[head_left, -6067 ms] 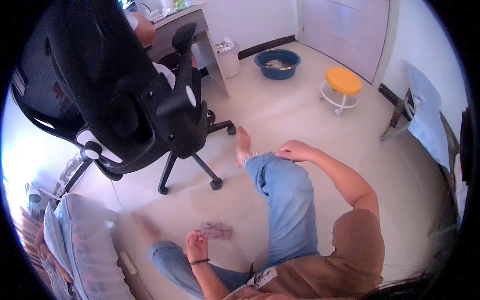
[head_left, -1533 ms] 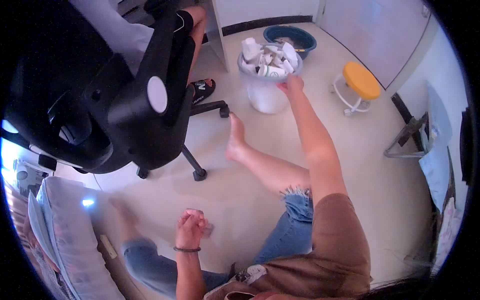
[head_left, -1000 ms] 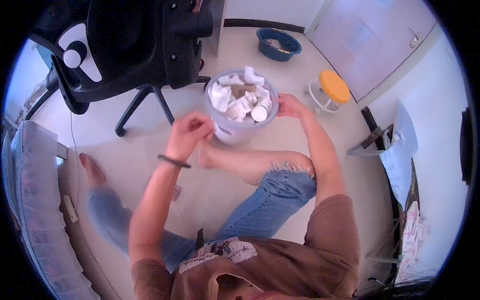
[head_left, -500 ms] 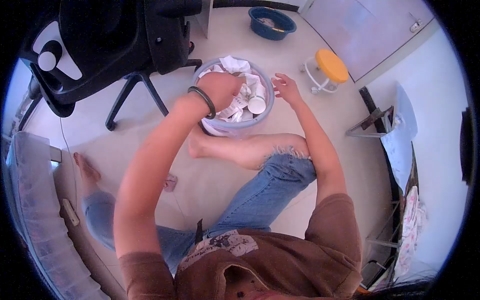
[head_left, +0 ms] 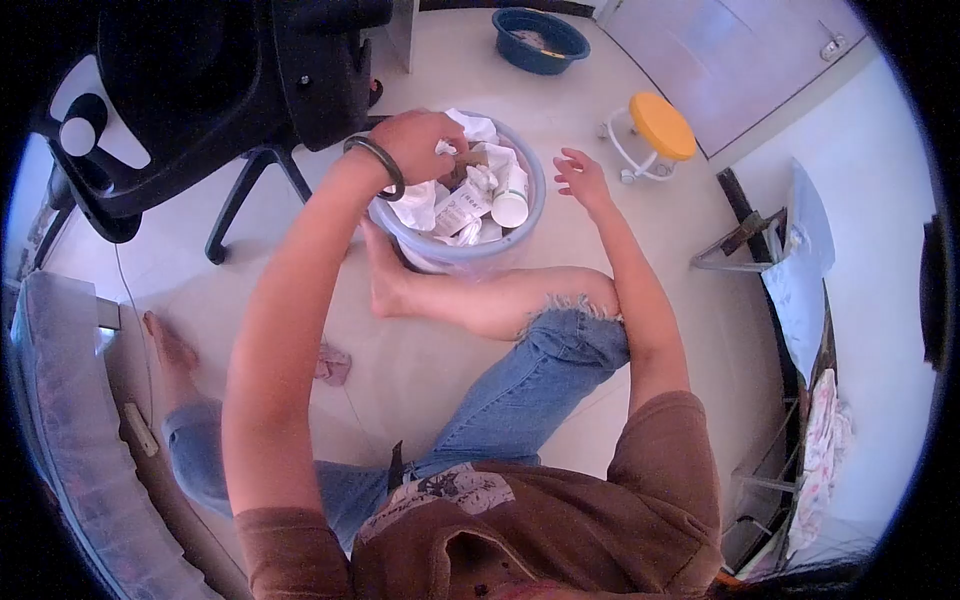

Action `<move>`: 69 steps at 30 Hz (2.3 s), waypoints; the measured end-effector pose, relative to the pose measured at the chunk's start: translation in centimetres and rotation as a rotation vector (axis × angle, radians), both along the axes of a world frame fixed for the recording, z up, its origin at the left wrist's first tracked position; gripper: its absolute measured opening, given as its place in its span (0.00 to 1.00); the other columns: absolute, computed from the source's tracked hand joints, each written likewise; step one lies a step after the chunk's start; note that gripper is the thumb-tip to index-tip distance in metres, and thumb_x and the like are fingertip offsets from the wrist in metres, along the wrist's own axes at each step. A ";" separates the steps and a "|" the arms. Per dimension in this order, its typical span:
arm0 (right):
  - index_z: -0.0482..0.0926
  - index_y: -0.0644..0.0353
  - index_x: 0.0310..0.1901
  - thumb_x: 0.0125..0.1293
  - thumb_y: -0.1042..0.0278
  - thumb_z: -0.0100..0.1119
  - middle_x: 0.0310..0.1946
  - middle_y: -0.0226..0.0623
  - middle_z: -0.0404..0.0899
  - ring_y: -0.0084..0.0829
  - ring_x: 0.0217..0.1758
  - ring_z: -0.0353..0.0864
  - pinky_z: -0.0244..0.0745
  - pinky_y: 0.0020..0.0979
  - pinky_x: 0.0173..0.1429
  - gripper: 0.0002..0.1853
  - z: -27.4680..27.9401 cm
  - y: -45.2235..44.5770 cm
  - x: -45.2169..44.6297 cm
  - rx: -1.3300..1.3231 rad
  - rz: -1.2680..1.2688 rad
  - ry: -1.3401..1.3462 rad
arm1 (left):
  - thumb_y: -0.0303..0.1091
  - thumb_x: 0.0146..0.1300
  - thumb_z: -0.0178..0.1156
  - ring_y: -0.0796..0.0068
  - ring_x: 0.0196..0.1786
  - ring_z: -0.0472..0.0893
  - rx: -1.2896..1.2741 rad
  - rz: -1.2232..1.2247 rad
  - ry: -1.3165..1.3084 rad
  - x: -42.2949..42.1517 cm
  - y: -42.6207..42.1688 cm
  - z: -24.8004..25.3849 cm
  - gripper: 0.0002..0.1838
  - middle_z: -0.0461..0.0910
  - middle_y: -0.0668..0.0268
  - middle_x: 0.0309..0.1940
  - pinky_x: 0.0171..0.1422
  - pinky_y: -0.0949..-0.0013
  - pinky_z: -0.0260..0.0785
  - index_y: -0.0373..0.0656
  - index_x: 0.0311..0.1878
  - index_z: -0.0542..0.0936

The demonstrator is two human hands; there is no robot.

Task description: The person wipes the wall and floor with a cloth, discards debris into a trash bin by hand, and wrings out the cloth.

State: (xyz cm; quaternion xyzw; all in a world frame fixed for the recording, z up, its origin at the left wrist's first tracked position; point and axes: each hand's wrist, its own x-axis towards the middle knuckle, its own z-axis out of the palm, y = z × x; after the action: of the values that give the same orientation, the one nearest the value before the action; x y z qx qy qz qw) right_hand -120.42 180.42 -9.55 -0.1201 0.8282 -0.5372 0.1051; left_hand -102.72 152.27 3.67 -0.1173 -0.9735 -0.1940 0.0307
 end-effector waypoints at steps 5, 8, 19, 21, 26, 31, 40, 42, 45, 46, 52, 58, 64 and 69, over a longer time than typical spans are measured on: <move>0.71 0.64 0.58 0.61 0.61 0.63 0.40 0.42 0.79 0.29 0.37 0.82 0.80 0.29 0.32 0.26 0.2 -0.1 0.0 -0.015 -0.015 0.044 | 0.38 0.51 0.62 0.56 0.66 0.66 -0.244 0.000 0.244 -0.1 -0.1 -2.0 0.21 0.71 0.58 0.61 0.70 0.60 0.58 0.49 0.51 0.80; 0.73 0.64 0.57 0.61 0.61 0.62 0.38 0.40 0.80 0.27 0.37 0.82 0.80 0.28 0.32 0.24 0.9 -0.2 0.3 -0.042 -0.019 0.073 | 0.42 0.49 0.65 0.55 0.64 0.67 -0.108 0.039 0.302 -1.1 -0.2 -3.1 0.25 0.72 0.57 0.59 0.69 0.60 0.59 0.48 0.53 0.78; 0.83 0.54 0.41 0.56 0.66 0.65 0.36 0.32 0.79 0.32 0.42 0.78 0.74 0.33 0.46 0.10 10.3 -7.4 8.7 0.004 0.324 0.770 | 0.42 0.44 0.70 0.56 0.51 0.75 -0.004 0.301 0.106 -4.1 -1.4 -3.0 0.19 0.77 0.56 0.44 0.55 0.61 0.68 0.44 0.39 0.80; 0.84 0.53 0.39 0.53 0.67 0.66 0.35 0.32 0.78 0.35 0.45 0.76 0.72 0.36 0.50 0.10 9.7 -9.4 8.9 0.193 0.413 0.981 | 0.40 0.45 0.70 0.57 0.51 0.76 0.044 0.246 -0.027 -4.3 -2.3 -3.8 0.17 0.78 0.56 0.45 0.54 0.61 0.69 0.45 0.39 0.81; 0.85 0.51 0.38 0.52 0.67 0.65 0.40 0.34 0.77 0.41 0.47 0.72 0.69 0.41 0.53 0.11 7.2 -11.0 7.3 0.338 0.449 1.101 | 0.35 0.49 0.65 0.58 0.56 0.73 0.087 0.060 0.200 -3.7 -4.3 -6.5 0.19 0.77 0.57 0.52 0.63 0.62 0.63 0.47 0.47 0.81; 0.85 0.50 0.40 0.58 0.63 0.62 0.47 0.33 0.79 0.36 0.53 0.73 0.69 0.35 0.56 0.09 6.3 -9.8 5.8 0.125 0.403 0.895 | 0.34 0.57 0.60 0.60 0.65 0.67 0.272 0.026 0.400 -0.5 -4.8 -7.2 0.27 0.71 0.57 0.60 0.73 0.62 0.52 0.47 0.62 0.71; 0.81 0.62 0.47 0.65 0.64 0.58 0.46 0.33 0.82 0.26 0.49 0.77 0.70 0.28 0.54 0.13 7.5 -7.8 5.1 -0.432 0.282 0.180 | 0.37 0.67 0.53 0.66 0.70 0.62 1.245 0.273 0.163 16.4 -6.7 -11.1 0.29 0.64 0.58 0.67 0.73 0.62 0.50 0.43 0.70 0.61; 0.81 0.62 0.47 0.66 0.65 0.57 0.45 0.33 0.82 0.26 0.48 0.77 0.70 0.28 0.55 0.12 7.0 -7.3 3.7 -0.360 0.237 0.347 | 0.39 0.68 0.52 0.65 0.70 0.62 1.270 0.336 0.167 20.0 -6.0 -12.1 0.29 0.63 0.58 0.68 0.72 0.62 0.51 0.43 0.70 0.60; 0.80 0.63 0.40 0.64 0.70 0.58 0.42 0.34 0.81 0.27 0.46 0.77 0.70 0.30 0.54 0.07 9.3 -8.6 7.2 -0.194 -0.019 0.765 | 0.41 0.69 0.51 0.64 0.70 0.63 1.350 0.512 0.190 26.8 -6.2 -14.3 0.29 0.64 0.59 0.68 0.70 0.63 0.54 0.43 0.70 0.60; 0.80 0.64 0.38 0.62 0.72 0.58 0.42 0.34 0.80 0.28 0.45 0.78 0.71 0.30 0.53 0.05 10.6 -9.4 9.6 -0.227 0.009 0.813 | 0.41 0.69 0.50 0.65 0.70 0.63 1.406 0.592 0.171 28.9 -6.5 -15.4 0.29 0.64 0.59 0.68 0.70 0.63 0.54 0.43 0.70 0.60; 0.79 0.61 0.38 0.58 0.77 0.60 0.42 0.39 0.78 0.37 0.43 0.79 0.73 0.31 0.49 0.06 11.8 -15.8 21.1 -0.089 0.505 1.177 | 0.38 0.68 0.53 0.68 0.64 0.71 1.577 0.658 0.170 31.1 -5.5 -15.9 0.21 0.74 0.59 0.59 0.62 0.66 0.62 0.42 0.61 0.71; 0.81 0.57 0.42 0.57 0.72 0.62 0.45 0.40 0.78 0.39 0.49 0.76 0.71 0.34 0.54 0.10 13.7 -14.0 13.2 0.202 0.330 1.203 | 0.37 0.67 0.55 0.73 0.48 0.78 1.559 0.882 0.279 33.7 -5.7 -19.3 0.08 0.80 0.64 0.43 0.53 0.71 0.67 0.43 0.40 0.78; 0.83 0.53 0.43 0.54 0.68 0.63 0.42 0.36 0.78 0.39 0.49 0.74 0.69 0.36 0.56 0.13 12.0 -15.8 12.6 0.498 0.813 0.970 | 0.39 0.69 0.54 0.79 0.43 0.77 1.704 1.046 0.336 37.2 -3.9 -21.2 0.10 0.81 0.67 0.39 0.46 0.75 0.65 0.43 0.40 0.78; 0.84 0.53 0.36 0.53 0.67 0.62 0.32 0.35 0.80 0.40 0.42 0.76 0.71 0.36 0.51 0.08 8.7 -15.8 7.1 0.642 0.720 1.001 | 0.42 0.69 0.53 0.80 0.42 0.77 1.661 1.096 0.313 39.2 -3.4 -21.9 0.12 0.80 0.68 0.37 0.46 0.76 0.64 0.44 0.40 0.78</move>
State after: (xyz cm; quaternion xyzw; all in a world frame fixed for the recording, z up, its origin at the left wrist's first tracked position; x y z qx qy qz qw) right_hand -113.35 164.63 -0.85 -0.5836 0.8036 -0.0774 -0.0873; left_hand -63.52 148.83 -18.26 0.3809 -0.4347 -0.7527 0.3152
